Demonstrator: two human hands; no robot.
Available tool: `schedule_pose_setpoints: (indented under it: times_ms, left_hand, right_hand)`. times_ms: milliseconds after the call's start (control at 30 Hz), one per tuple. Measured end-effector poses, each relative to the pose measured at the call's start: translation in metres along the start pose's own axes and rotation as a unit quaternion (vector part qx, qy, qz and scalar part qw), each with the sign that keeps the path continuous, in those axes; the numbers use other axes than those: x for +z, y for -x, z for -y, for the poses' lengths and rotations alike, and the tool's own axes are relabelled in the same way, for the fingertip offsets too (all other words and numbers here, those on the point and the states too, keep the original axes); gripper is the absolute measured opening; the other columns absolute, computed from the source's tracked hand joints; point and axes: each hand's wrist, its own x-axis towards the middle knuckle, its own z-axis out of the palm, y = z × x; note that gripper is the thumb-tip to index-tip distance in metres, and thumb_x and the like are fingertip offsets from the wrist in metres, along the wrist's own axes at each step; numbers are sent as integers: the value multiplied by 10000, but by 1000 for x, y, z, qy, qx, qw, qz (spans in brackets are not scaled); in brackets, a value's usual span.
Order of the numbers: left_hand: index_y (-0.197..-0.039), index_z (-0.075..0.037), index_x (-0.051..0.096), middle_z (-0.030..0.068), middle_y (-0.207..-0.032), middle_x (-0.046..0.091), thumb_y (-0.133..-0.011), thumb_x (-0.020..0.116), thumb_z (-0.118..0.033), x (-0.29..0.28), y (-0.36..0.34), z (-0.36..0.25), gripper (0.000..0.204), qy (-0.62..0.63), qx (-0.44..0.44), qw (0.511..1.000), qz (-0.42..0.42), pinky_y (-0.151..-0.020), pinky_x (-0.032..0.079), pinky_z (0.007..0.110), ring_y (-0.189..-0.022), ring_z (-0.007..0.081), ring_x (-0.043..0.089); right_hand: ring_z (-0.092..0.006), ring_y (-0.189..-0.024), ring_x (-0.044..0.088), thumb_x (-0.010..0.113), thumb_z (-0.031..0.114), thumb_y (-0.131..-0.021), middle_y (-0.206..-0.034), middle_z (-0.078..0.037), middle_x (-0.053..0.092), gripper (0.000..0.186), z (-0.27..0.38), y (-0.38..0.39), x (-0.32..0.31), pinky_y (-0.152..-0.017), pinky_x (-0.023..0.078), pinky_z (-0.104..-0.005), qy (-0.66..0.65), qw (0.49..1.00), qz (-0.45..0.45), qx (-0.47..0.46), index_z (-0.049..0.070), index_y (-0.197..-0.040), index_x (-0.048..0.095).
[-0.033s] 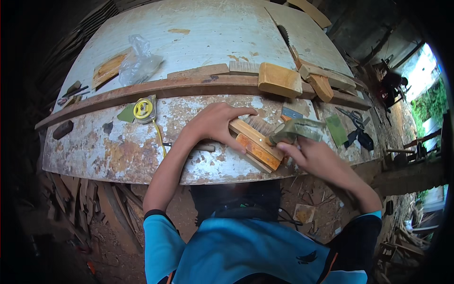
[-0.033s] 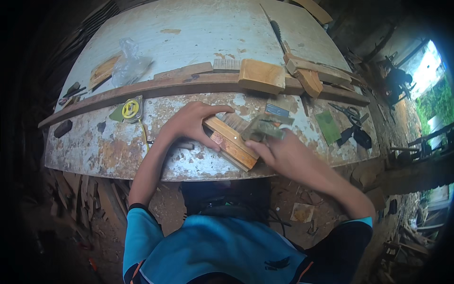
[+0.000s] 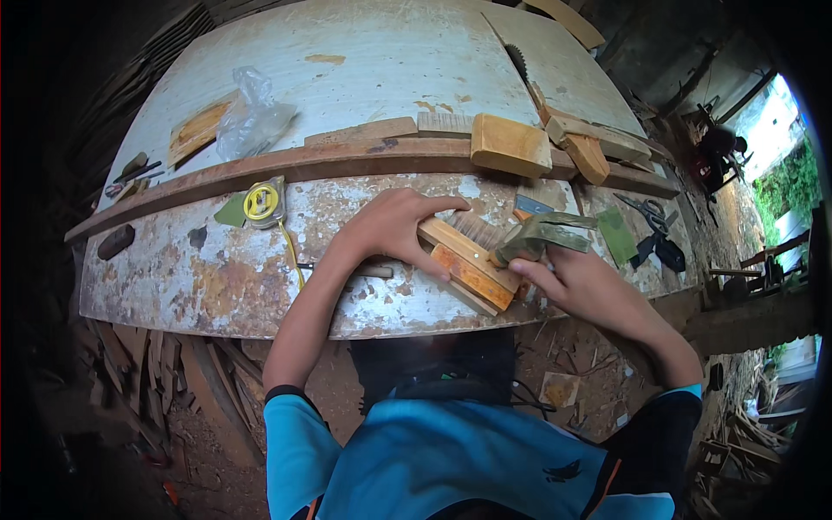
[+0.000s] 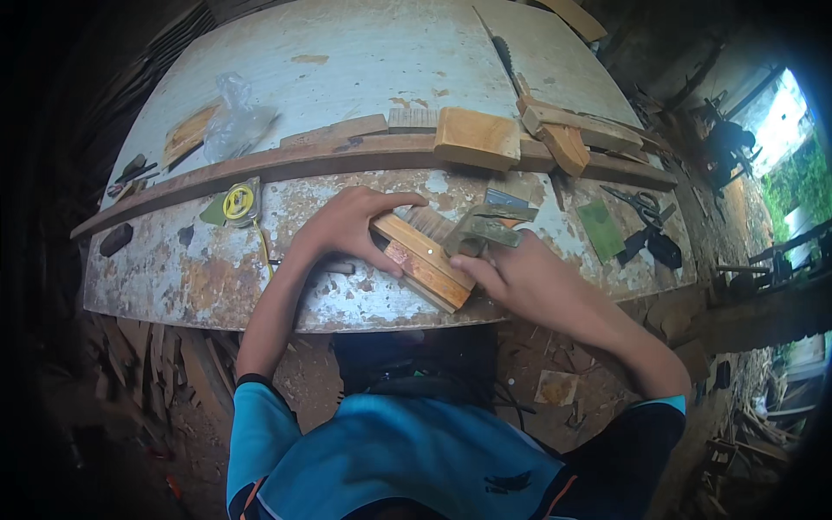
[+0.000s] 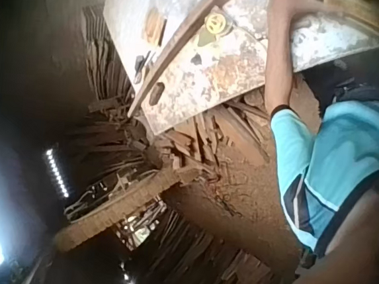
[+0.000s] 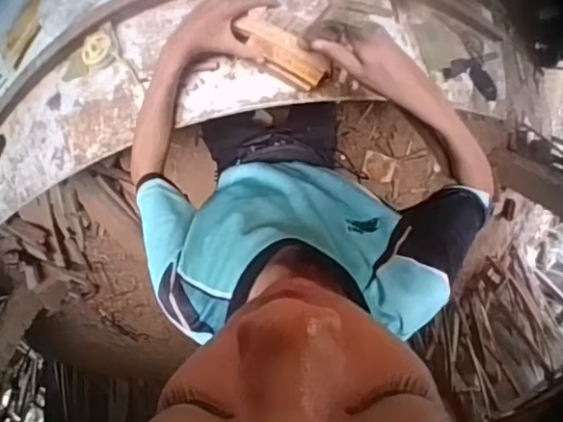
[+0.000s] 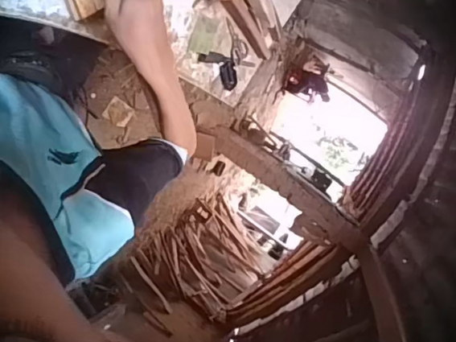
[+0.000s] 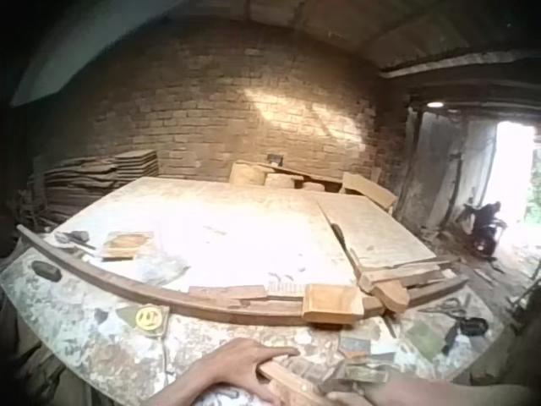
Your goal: Measure, sand, and assemble wooden blocks in a workshop.
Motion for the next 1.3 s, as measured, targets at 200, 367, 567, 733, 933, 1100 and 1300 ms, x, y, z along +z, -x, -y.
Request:
schedule_pose_setpoints:
  times_ms: [200, 367, 567, 733, 933, 1100, 1300]
  left_hand:
    - [-1229, -131, 577, 141, -763, 655, -454, 823, -508, -12, -11, -16, 896, 4, -74, 994, 82, -678, 469, 378, -729, 294, 646]
    - [-1225, -125, 578, 151, -748, 649, -449, 825, -506, -3, -5, -2, 899, 11, -26, 999, 35, -667, 471, 379, -711, 293, 647]
    - [-1207, -145, 586, 87, -550, 552, -475, 785, -633, 7, -6, 5, 902, 5, 13, 1000, 2, -540, 418, 369, -544, 256, 575]
    - [-1221, -138, 577, 121, -698, 638, -451, 832, -494, -4, -4, -7, 886, 25, -32, 998, 42, -629, 459, 368, -674, 283, 634]
    - [-1217, -134, 576, 122, -677, 628, -450, 833, -498, -2, -3, -7, 887, 45, -35, 998, 39, -610, 447, 374, -660, 300, 627]
    - [-1211, -131, 578, 118, -675, 630, -455, 830, -509, -3, -5, -5, 882, 23, -23, 999, 33, -608, 449, 373, -656, 291, 630]
    - [-1208, -138, 576, 113, -679, 636, -457, 828, -522, -2, -8, -3, 881, 27, -26, 998, 44, -601, 447, 367, -651, 284, 631]
  right_hand:
    - [-387, -905, 579, 503, 332, -936, -941, -237, 606, 399, -4, 5, 2, -825, 457, -424, 12, 996, -78, -50, -52, -981, 599]
    - [-375, -833, 608, 507, 357, -934, -854, -229, 621, 406, -12, -7, -9, -785, 474, -433, 35, 993, -80, -83, -30, -1000, 614]
    - [-382, -814, 617, 504, 363, -937, -855, -218, 634, 390, -15, -7, -9, -751, 490, -424, 27, 999, 22, -7, 1, -1016, 625]
    - [-389, -895, 597, 500, 348, -943, -902, -253, 611, 394, -1, -6, -6, -800, 471, -434, -21, 993, -82, -78, -21, -1045, 589]
    - [-381, -845, 600, 511, 351, -935, -880, -222, 614, 397, 6, 0, -12, -796, 473, -439, 9, 998, -34, -46, -25, -1032, 593]
    - [-376, -879, 600, 528, 330, -928, -932, -195, 625, 356, -3, -5, -4, -796, 481, -446, 46, 994, 41, -92, 9, -1049, 625]
    - [-377, -940, 585, 545, 334, -915, -1016, -176, 626, 375, -3, -6, 3, -838, 469, -450, 36, 998, -8, -51, 60, -1169, 572]
